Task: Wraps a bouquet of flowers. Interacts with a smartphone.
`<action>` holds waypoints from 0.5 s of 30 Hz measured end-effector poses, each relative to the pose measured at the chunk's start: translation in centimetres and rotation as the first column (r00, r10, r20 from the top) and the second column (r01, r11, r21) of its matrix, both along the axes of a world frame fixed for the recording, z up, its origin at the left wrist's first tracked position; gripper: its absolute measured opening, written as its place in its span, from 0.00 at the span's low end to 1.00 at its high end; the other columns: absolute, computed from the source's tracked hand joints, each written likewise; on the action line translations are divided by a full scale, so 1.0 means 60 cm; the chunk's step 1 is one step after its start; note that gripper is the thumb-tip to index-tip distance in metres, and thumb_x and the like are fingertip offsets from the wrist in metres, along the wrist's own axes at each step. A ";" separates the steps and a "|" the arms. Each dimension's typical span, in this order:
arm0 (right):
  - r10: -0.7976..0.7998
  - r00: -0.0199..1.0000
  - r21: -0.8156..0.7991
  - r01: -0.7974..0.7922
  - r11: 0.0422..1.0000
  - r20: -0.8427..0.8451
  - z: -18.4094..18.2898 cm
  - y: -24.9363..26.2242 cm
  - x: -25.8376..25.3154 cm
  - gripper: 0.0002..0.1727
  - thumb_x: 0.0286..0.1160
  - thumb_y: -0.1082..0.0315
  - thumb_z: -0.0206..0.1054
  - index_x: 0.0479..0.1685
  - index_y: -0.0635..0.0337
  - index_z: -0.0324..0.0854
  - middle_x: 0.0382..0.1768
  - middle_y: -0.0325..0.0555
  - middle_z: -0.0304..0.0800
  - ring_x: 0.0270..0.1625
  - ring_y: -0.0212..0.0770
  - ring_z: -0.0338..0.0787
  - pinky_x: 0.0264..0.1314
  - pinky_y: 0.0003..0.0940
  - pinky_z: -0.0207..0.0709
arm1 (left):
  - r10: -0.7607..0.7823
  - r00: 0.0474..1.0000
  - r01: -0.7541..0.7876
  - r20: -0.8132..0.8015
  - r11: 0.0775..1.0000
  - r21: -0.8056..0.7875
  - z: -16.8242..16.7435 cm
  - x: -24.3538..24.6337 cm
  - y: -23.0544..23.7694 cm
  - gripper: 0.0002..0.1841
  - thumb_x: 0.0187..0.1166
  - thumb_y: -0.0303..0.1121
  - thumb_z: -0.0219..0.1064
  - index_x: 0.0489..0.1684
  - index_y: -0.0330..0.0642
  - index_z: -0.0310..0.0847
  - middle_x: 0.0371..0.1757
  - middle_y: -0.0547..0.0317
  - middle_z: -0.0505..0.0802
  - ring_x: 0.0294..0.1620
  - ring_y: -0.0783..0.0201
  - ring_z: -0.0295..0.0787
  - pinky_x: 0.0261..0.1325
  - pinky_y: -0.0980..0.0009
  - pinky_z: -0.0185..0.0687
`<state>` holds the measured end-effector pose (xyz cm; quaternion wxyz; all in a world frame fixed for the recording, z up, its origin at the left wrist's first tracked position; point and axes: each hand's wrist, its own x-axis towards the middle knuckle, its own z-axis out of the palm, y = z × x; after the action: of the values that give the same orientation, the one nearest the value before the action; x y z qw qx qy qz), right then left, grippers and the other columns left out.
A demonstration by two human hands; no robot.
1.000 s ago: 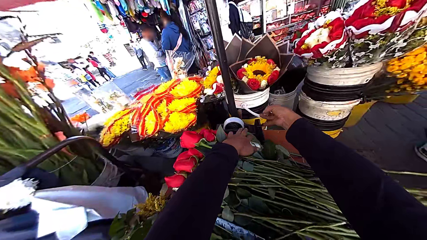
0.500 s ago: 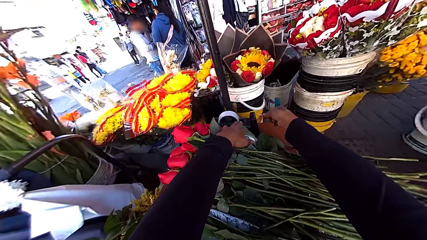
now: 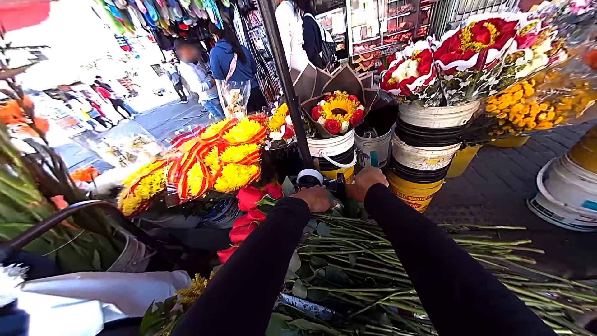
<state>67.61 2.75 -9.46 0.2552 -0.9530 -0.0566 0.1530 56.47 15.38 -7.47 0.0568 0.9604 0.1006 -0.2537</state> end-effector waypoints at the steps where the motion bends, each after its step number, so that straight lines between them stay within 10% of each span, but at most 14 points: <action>1: 0.002 1.000 0.055 -0.002 0.998 -0.001 -0.001 -0.005 0.004 0.16 0.75 0.61 0.67 0.49 0.66 0.84 0.57 0.64 0.89 0.61 0.60 0.90 0.55 0.63 0.82 | 0.015 0.998 -0.014 0.056 1.000 -0.028 0.002 -0.005 -0.001 0.33 0.93 0.55 0.46 0.85 0.40 0.68 0.88 0.44 0.71 0.90 0.46 0.61 0.87 0.36 0.53; 10: 0.140 0.985 0.333 -0.167 0.928 0.104 -0.025 -0.051 0.042 0.13 0.70 0.60 0.71 0.29 0.62 0.87 0.36 0.56 0.93 0.43 0.57 0.93 0.46 0.63 0.80 | 0.158 0.922 -0.174 0.354 0.985 0.013 0.011 0.007 0.003 0.24 0.88 0.44 0.60 0.73 0.34 0.76 0.71 0.38 0.83 0.74 0.41 0.81 0.75 0.42 0.75; 15: 0.195 0.945 0.300 -0.272 0.914 0.262 0.023 -0.042 0.021 0.13 0.74 0.58 0.69 0.36 0.58 0.91 0.38 0.56 0.94 0.44 0.58 0.94 0.45 0.65 0.82 | 0.117 0.884 -0.236 0.453 0.947 0.216 0.020 0.008 -0.011 0.24 0.85 0.39 0.62 0.75 0.35 0.75 0.70 0.39 0.84 0.72 0.41 0.82 0.74 0.43 0.73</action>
<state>68.89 0.21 -8.09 0.3838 -0.8937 -0.2244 0.0611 56.95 14.69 -6.26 -0.0283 0.9780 0.2063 -0.0114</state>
